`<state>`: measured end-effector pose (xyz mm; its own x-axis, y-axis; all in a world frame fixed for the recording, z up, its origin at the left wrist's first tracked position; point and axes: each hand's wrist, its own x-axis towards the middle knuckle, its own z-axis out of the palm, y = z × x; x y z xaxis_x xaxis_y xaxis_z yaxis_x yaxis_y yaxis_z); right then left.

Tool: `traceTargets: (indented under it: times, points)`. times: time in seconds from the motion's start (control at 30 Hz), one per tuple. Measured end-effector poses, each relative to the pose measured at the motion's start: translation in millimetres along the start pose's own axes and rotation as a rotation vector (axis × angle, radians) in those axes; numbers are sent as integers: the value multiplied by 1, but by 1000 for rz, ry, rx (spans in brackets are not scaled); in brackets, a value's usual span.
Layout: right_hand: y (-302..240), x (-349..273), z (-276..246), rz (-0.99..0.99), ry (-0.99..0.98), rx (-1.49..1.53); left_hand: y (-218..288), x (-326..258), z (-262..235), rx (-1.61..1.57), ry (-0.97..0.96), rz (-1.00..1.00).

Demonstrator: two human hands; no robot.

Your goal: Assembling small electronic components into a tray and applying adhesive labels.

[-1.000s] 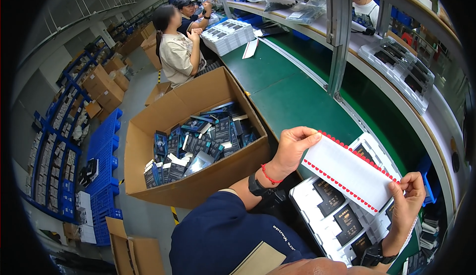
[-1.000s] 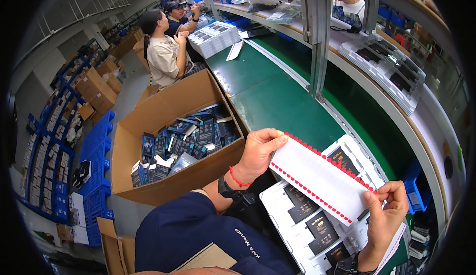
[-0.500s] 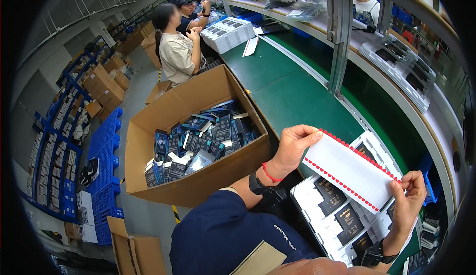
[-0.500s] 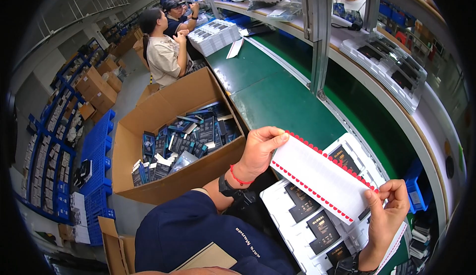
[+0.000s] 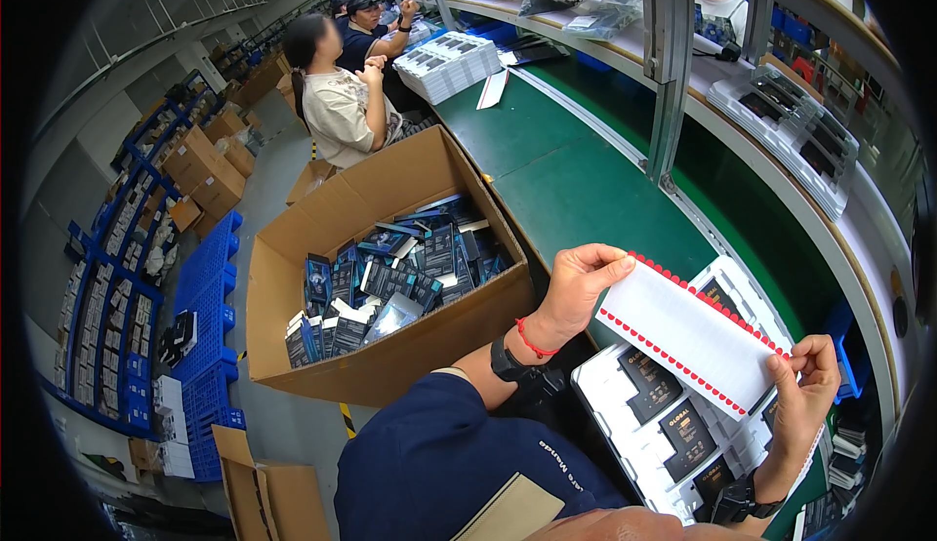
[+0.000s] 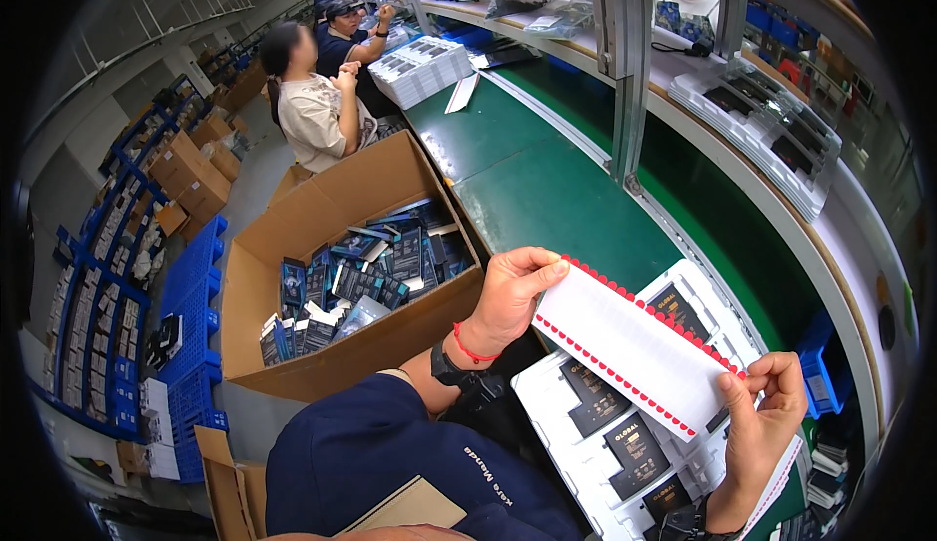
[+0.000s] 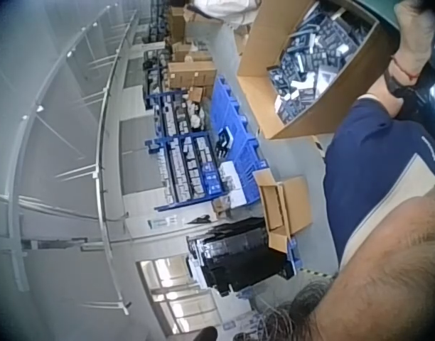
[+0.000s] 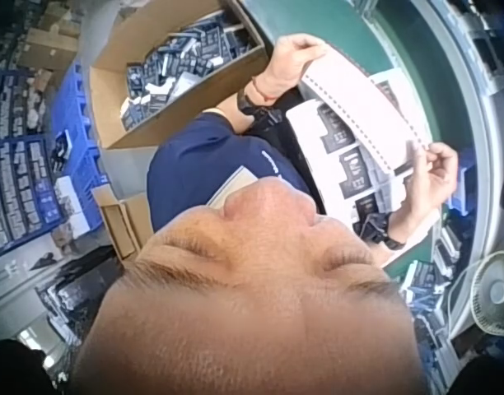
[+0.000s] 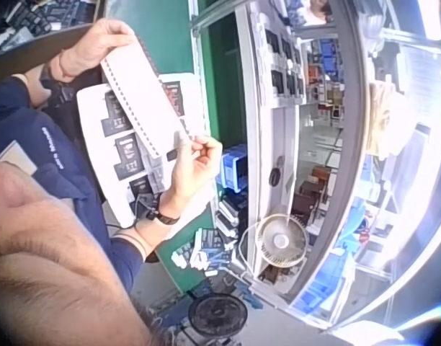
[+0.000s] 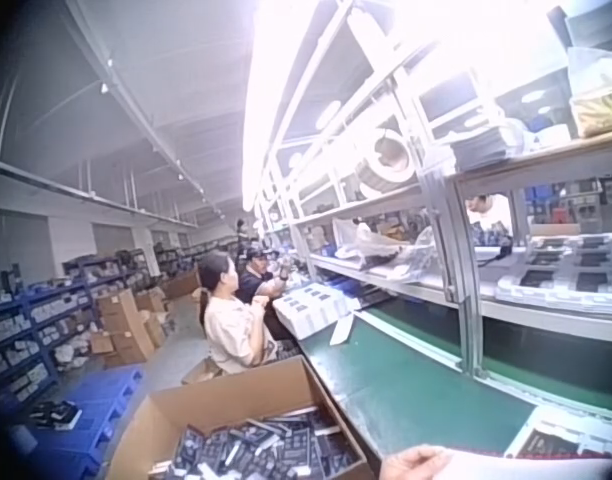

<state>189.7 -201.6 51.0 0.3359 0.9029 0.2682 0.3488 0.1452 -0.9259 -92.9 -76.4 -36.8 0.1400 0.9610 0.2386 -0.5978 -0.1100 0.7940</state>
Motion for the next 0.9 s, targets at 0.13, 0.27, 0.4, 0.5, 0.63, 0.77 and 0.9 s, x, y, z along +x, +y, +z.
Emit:
traceTargets:
  times: [0.13, 0.27, 0.4, 0.5, 0.63, 0.77, 0.9]
  points:
    - [-2, 0, 0, -1, 0, 6, 1, 1, 0, -6, -5, -5]
    - [0, 0, 0, 2, -3, 6, 1, 0, 1, -22, -6, -5]
    - [1, 0, 0, -4, -6, -3, 1, -1, 1, -7, 4, 8]
    - [0, 0, 1, -12, 4, 12, 0, 0, -1, -9, 2, 1]
    - [-4, 0, 3, -11, 4, -9, 1, -1, 1, 3, 6, 2]
    - [-3, 0, 3, -6, 3, 2, 1, -1, 1, 4, 2, 3]
    - [0, 0, 2, 1, -3, 18, 1, 0, -1, -22, -3, -11]
